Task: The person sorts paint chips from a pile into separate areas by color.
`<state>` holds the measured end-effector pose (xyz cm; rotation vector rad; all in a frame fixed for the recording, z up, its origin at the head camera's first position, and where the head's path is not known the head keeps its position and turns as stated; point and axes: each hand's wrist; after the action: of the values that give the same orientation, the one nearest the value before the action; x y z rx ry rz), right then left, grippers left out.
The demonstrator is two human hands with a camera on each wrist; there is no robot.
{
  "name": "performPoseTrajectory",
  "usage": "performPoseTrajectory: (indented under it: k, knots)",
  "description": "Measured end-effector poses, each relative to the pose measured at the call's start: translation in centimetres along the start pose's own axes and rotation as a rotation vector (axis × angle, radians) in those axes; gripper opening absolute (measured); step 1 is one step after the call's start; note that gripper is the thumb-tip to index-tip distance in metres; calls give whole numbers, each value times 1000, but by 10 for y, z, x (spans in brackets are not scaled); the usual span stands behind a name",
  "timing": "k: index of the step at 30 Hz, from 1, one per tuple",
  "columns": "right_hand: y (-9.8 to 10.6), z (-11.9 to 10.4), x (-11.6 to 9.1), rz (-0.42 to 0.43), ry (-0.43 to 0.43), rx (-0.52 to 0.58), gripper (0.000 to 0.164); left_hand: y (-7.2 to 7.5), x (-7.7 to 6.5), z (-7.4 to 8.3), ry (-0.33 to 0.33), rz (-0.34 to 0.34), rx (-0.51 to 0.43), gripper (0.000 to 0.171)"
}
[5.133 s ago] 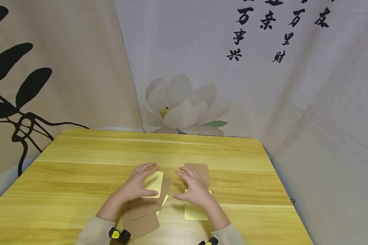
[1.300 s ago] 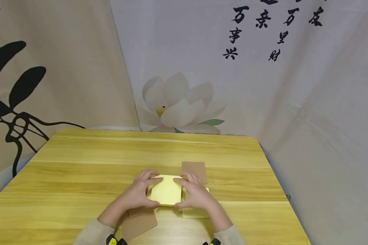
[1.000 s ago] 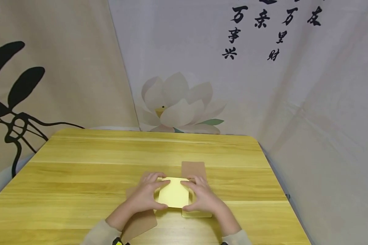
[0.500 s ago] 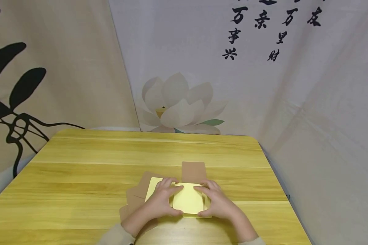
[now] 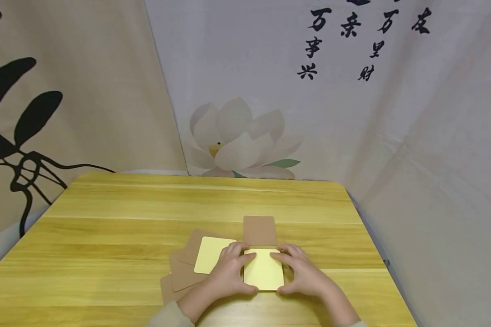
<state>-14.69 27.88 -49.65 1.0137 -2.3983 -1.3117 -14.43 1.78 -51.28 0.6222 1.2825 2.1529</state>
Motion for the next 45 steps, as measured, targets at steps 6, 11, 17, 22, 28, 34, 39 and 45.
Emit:
performPoseTrajectory:
  k: [6,11,17,22,28,34,39,45]
  knots:
    - [1,3,-1,-9,1,-25,84,-5,2,5,43,-2,53,86]
    - [0,4,-2,-16,7,-48,83,-7,1,6,45,-6,117,84]
    - [-1,4,-2,-16,12,-57,83,-8,1,5,37,0,129,83]
    - [-1,4,-1,-29,-1,-64,82,-8,0,5,45,-11,115,82]
    - [-1,0,-3,-34,-6,-48,82,-5,-1,4,45,-23,77,83]
    - [-2,-1,-4,0,-17,0,84,0,-3,-2,56,-29,8,85]
    - [-4,-3,-3,26,-35,52,85,7,-6,-6,52,-30,-40,86]
    - [-5,-7,3,78,-44,46,82,13,-10,-11,51,-42,-50,86]
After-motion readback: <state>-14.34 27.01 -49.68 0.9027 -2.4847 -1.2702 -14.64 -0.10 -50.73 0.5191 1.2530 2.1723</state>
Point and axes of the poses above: each hand's wrist, its own x-axis towards the middle knuckle, its own y-axis out of the back of the hand, z = x × y, and after that the axes turned 12 degrees about -z, right-handed
